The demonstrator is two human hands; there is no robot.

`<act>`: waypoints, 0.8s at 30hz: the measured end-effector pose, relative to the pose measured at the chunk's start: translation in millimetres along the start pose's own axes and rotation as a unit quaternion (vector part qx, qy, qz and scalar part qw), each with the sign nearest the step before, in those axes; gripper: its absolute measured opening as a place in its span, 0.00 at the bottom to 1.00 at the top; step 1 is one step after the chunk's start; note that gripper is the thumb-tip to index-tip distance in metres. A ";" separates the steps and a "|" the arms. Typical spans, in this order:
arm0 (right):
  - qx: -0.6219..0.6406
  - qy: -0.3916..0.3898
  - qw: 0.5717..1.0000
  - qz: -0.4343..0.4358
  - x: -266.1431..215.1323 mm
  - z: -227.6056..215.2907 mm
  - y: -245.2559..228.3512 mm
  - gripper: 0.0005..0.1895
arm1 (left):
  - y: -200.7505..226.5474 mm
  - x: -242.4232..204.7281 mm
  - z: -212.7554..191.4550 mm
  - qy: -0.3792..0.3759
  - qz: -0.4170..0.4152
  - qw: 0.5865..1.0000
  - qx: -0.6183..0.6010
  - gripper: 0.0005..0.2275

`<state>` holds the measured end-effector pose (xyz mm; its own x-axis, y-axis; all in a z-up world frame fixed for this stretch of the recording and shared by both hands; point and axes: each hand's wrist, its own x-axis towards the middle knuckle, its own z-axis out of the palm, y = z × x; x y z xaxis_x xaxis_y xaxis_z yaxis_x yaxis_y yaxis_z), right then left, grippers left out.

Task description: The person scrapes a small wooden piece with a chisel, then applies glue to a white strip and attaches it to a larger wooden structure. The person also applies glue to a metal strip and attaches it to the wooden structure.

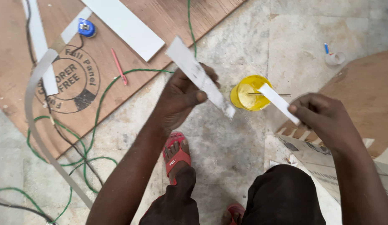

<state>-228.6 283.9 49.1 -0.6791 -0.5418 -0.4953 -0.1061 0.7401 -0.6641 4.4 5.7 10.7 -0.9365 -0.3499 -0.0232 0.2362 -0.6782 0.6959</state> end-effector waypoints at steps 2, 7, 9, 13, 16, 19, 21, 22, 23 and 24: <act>-0.160 0.021 0.987 -0.016 25.5 3.9 2.8 0.09 | 0.2 1.5 -5.1 0.029 -0.004 1.000 0.006 0.23; -0.417 0.015 0.903 -0.106 91.5 47.5 23.8 0.08 | -0.1 -1.0 -6.9 0.050 -0.031 0.998 0.035 0.23; -0.470 -0.010 0.867 -0.165 110.5 66.7 33.6 0.07 | 0.9 -1.7 -6.5 0.062 -0.048 0.996 0.042 0.23; -0.531 -0.022 0.818 -0.218 138.9 101.7 43.4 0.08 | 0.8 -3.7 -6.3 0.080 -0.067 0.994 0.043 0.24; -0.543 -0.037 0.804 -0.239 151.5 114.9 46.5 0.08 | -0.3 -5.9 -10.6 0.084 -0.078 0.993 0.039 0.25; -0.543 -0.034 0.800 -0.253 159.9 121.9 48.1 0.06 | -2.0 -7.6 -17.2 0.088 -0.085 0.992 0.041 0.25; -0.549 -0.043 0.795 -0.253 163.6 124.1 49.3 0.05 | -3.1 -8.5 -20.4 0.092 -0.089 0.991 0.045 0.25; -0.549 -0.044 0.794 -0.258 165.2 125.1 49.6 0.05 | -3.2 -8.2 -21.6 0.093 -0.091 0.990 0.048 0.25; -0.548 -0.044 0.793 -0.263 166.2 125.9 50.0 0.06 | -2.9 -8.1 -22.4 0.094 -0.092 0.990 0.051 0.26; -0.549 -0.044 0.791 -0.267 167.1 126.2 50.3 0.06 | -2.6 -8.2 -22.8 0.100 -0.097 0.989 0.057 0.26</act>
<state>-255.7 180.4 -137.8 -0.2756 -0.8839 -0.3778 -0.9604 0.2696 0.0699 17.4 -4.4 -7.2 -0.8885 -0.3489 -0.2980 0.0154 -0.6718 0.7406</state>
